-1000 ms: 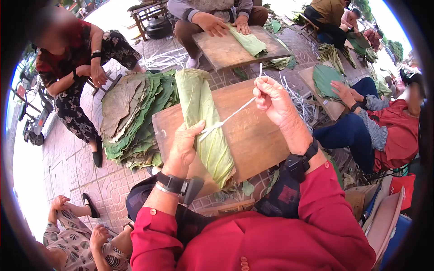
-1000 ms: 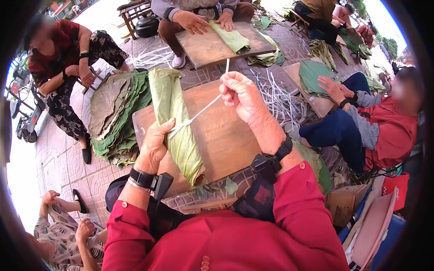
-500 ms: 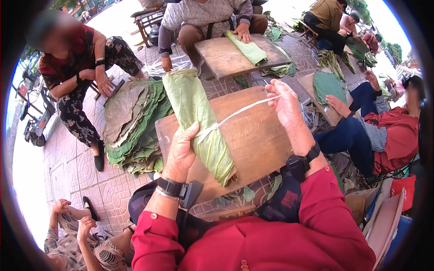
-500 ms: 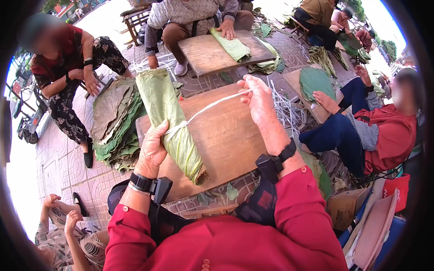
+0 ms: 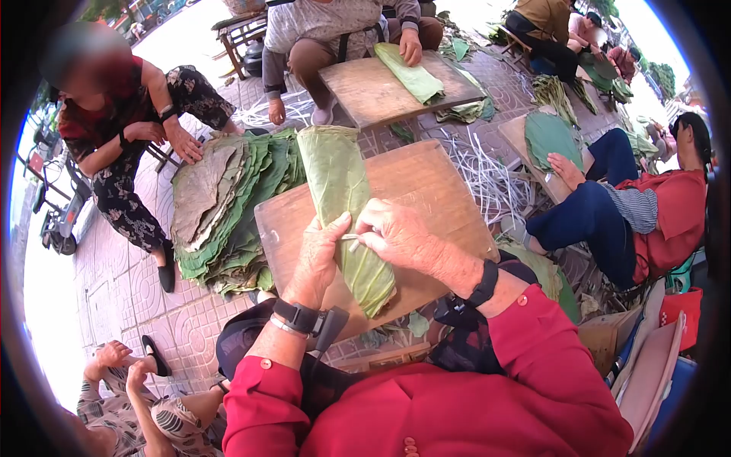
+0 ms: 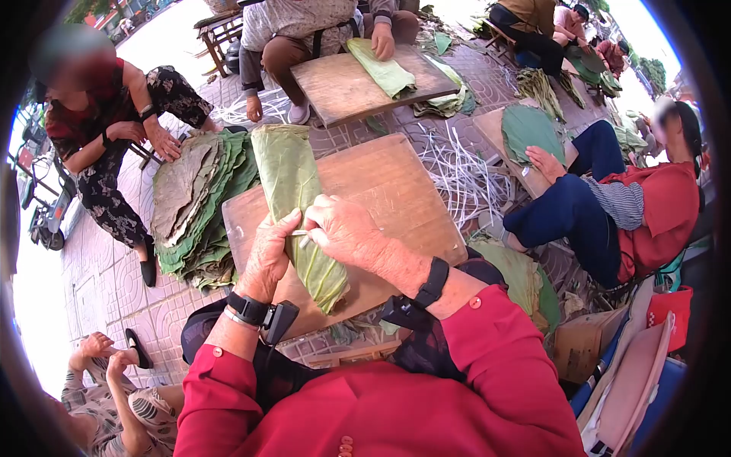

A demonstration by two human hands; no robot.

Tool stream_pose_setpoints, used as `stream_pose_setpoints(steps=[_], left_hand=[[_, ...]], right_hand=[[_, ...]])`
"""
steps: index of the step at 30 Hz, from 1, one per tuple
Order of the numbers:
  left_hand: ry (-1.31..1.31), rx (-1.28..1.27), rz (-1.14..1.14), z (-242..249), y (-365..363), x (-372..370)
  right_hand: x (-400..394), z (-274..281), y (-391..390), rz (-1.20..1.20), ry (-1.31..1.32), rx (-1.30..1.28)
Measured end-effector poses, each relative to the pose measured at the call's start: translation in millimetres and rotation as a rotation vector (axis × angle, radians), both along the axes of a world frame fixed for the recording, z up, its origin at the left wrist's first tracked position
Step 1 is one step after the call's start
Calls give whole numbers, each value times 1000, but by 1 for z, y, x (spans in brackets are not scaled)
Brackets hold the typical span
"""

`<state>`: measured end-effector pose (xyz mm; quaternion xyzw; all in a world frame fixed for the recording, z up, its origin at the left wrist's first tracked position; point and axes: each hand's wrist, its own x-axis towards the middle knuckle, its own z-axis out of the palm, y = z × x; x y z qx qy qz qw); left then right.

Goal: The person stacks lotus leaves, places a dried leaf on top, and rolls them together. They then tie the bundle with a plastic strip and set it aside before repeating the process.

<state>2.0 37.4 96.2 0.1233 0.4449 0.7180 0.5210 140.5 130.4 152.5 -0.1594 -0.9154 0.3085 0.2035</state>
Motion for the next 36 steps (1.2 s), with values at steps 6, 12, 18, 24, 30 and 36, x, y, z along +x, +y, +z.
stream_pose_setpoints(steps=[6,12,18,24,30,36], left_hand=[[25,-31,25,0,1,1],[2,-40,217,0,1,-10],[-65,56,339,4,-5,-30],[-101,69,324,10,-8,-39],[-141,51,102,19,-10,-28],[-111,94,0,23,-10,-20]], right_hand=[[0,3,1,183,-197,-686],[11,-3,14,269,-445,-611],[26,-6,25,275,-461,-557],[34,-5,43,76,-502,-359],[34,-17,62,-219,-147,-296],[48,-8,112,-286,349,-1322]])
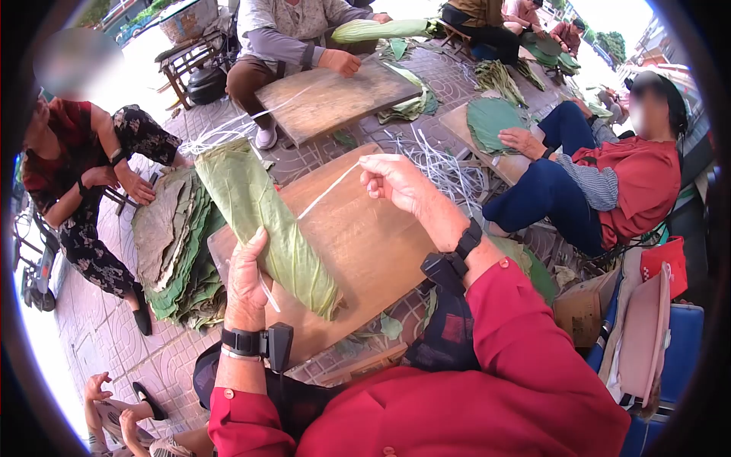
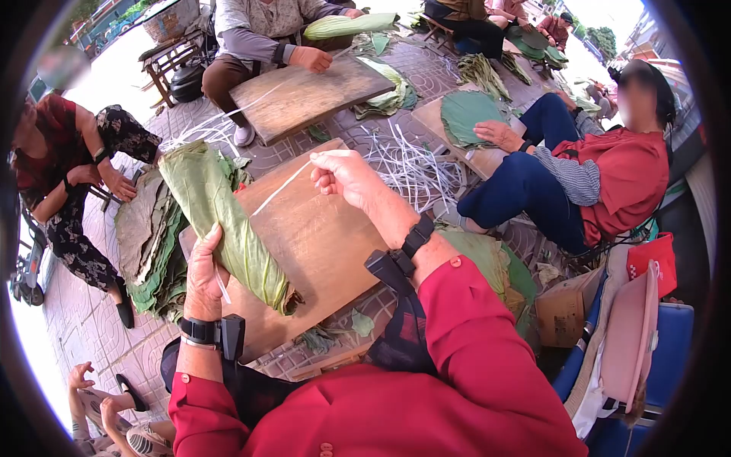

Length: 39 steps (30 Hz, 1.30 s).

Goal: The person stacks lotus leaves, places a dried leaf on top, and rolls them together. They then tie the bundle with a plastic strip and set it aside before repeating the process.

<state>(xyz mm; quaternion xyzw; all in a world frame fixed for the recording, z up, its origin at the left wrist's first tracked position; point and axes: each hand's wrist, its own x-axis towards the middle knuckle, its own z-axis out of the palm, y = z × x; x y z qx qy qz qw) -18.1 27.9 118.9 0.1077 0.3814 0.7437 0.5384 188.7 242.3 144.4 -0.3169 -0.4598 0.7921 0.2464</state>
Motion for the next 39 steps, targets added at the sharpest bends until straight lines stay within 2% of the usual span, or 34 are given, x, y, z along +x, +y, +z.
stream_pose_setpoints(steps=[1,3,4,7,10,11,14,15,17,20,21,22,23,25,27,28,30,33,34,36,39], left_hand=[[-17,-16,-3,-1,-1,-1],[-2,-30,5,-2,-3,-1],[-4,-35,12,-3,-4,-2],[-9,-35,27,-3,-6,-3],[-4,-60,42,-1,-6,-4],[-7,-51,38,-1,-6,-4],[-11,-84,54,-2,-7,-4],[-12,-70,47,-2,-7,-4],[5,-89,64,-5,-7,-5],[7,-85,61,-5,-7,-4],[8,-70,65,-4,-5,-1],[14,-58,65,-4,-3,0],[20,-53,65,-4,-2,1],[22,-46,39,-1,-1,4],[-7,-27,26,-7,2,5],[-16,-35,17,-8,3,6],[-20,-43,10,-10,5,9],[-68,-57,-32,-12,8,14],[-79,-57,-46,-14,9,16],[-61,-31,-65,-24,10,15],[-79,-14,-61,-24,7,16]], right_hand=[[5,-5,13,-15,-5,5],[14,-14,36,-208,239,-182],[22,-12,43,-353,274,-212],[54,-13,78,-670,454,-103],[89,-7,96,-908,321,130],[100,-6,99,-910,322,140],[125,-20,111,-943,-11,333],[128,-25,111,-950,-7,346],[129,-34,108,-800,-504,316],[123,-30,95,-456,-1071,447],[125,-54,107,-432,-1202,630],[115,-45,95,-428,-1364,828],[98,-13,74,-412,-1314,728],[73,-4,55,-364,-1126,943],[44,-12,33,-211,-749,935],[27,-28,23,-88,-604,1005],[1,-16,-25,233,-484,859],[-30,-46,-71,522,-211,798],[-31,-50,-75,525,-206,801],[-33,-40,-90,690,-186,387],[-38,-49,-92,634,-128,404]])
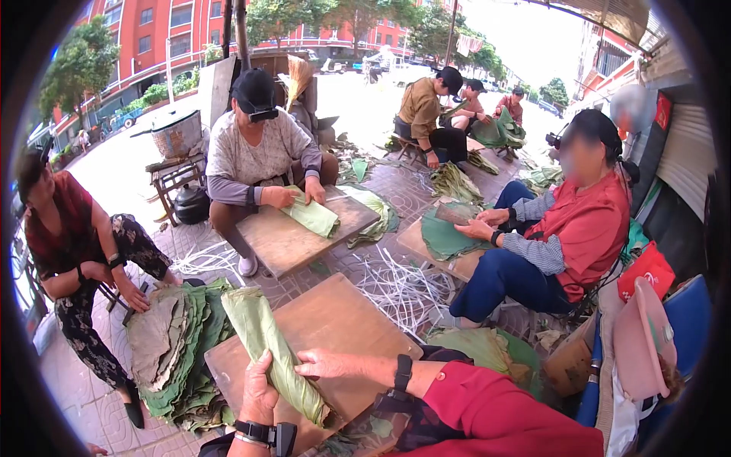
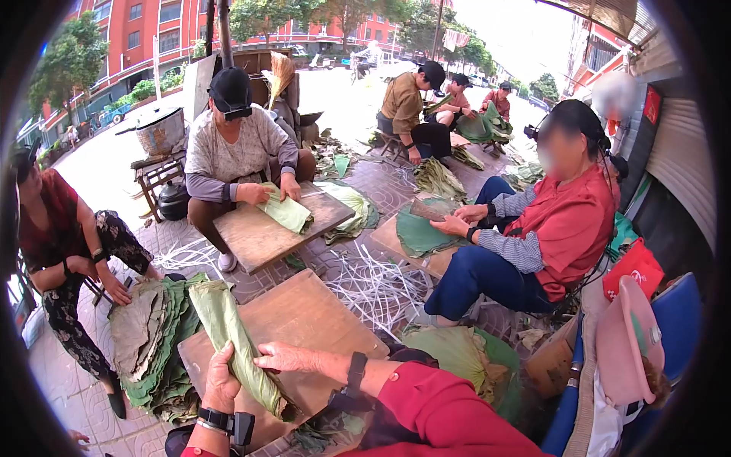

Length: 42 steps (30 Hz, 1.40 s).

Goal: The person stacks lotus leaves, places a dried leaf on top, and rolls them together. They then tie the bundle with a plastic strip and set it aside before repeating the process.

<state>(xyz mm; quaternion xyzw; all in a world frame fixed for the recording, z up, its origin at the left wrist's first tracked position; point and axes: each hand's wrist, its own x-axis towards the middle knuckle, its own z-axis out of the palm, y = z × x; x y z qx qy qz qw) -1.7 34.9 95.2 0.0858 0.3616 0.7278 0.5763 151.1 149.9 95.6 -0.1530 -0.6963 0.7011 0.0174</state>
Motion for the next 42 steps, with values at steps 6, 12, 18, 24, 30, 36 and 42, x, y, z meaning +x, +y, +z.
stream_pose_setpoints(steps=[6,12,18,24,30,36,42], left_hand=[[6,25,83,-6,1,7],[359,-225,24,-28,-8,2],[587,-280,-124,-3,-25,6],[485,-335,-16,-38,-34,-4],[612,-377,54,-61,-46,-19],[1311,-592,275,-40,-56,-17],[1787,-139,-22,-17,-53,4]], right_hand=[[4,32,-12,-21,4,89],[-3,3,-15,-228,-25,392],[-3,-17,-12,-273,49,103],[-1,-13,-8,-146,-187,129],[-1,-30,12,-255,-291,305],[5,11,-14,-351,-156,869],[4,1,-36,-156,-135,1271]])
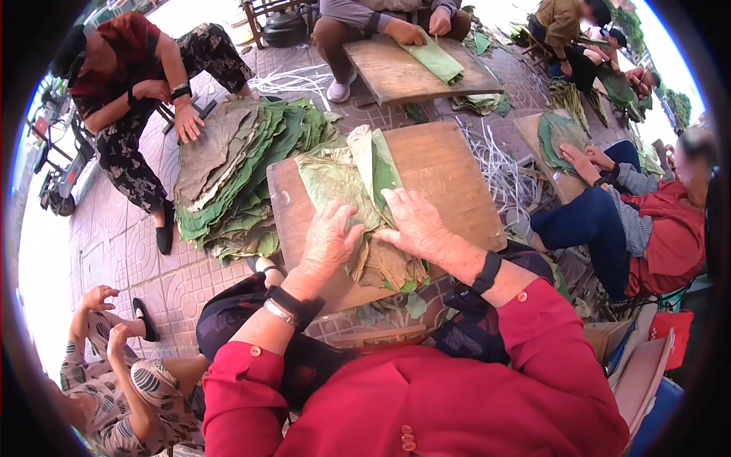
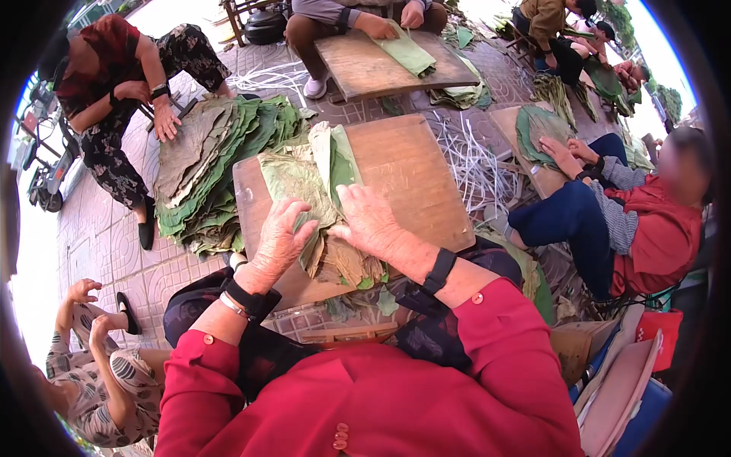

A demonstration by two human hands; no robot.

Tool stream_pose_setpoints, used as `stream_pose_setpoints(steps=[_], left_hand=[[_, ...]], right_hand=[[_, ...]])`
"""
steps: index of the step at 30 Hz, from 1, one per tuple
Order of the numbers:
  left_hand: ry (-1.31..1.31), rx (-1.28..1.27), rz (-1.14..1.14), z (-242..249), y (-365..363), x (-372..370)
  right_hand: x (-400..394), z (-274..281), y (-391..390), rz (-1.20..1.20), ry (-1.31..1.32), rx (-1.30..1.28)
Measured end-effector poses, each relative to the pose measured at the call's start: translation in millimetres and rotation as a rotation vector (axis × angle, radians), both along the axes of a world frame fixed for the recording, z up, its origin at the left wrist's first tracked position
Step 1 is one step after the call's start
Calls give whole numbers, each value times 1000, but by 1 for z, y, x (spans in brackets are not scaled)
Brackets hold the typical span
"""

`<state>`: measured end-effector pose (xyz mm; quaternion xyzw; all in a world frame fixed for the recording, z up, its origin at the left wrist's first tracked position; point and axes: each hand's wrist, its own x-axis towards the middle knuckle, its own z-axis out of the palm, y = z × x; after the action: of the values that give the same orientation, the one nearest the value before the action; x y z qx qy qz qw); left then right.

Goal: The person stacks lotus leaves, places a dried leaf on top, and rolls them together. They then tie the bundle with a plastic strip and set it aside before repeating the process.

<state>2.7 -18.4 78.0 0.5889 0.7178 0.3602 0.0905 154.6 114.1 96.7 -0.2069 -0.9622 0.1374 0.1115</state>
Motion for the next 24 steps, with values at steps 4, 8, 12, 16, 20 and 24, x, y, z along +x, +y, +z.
stream_pose_setpoints(steps=[4,8,12,16,20,24], left_hand=[[81,-135,-31,-6,3,21],[171,-188,14,-17,7,21],[28,-179,53,-35,9,9],[-120,28,212,-36,6,5],[-585,41,337,-46,-8,-9],[-912,145,457,-68,-27,-16]], right_hand=[[1,-17,4,-24,-86,39],[0,-32,18,-157,-1,-173],[6,-43,40,-253,100,-427],[19,-53,59,-429,278,-704],[34,-83,78,-472,442,-846],[44,-97,78,-521,452,-848]])
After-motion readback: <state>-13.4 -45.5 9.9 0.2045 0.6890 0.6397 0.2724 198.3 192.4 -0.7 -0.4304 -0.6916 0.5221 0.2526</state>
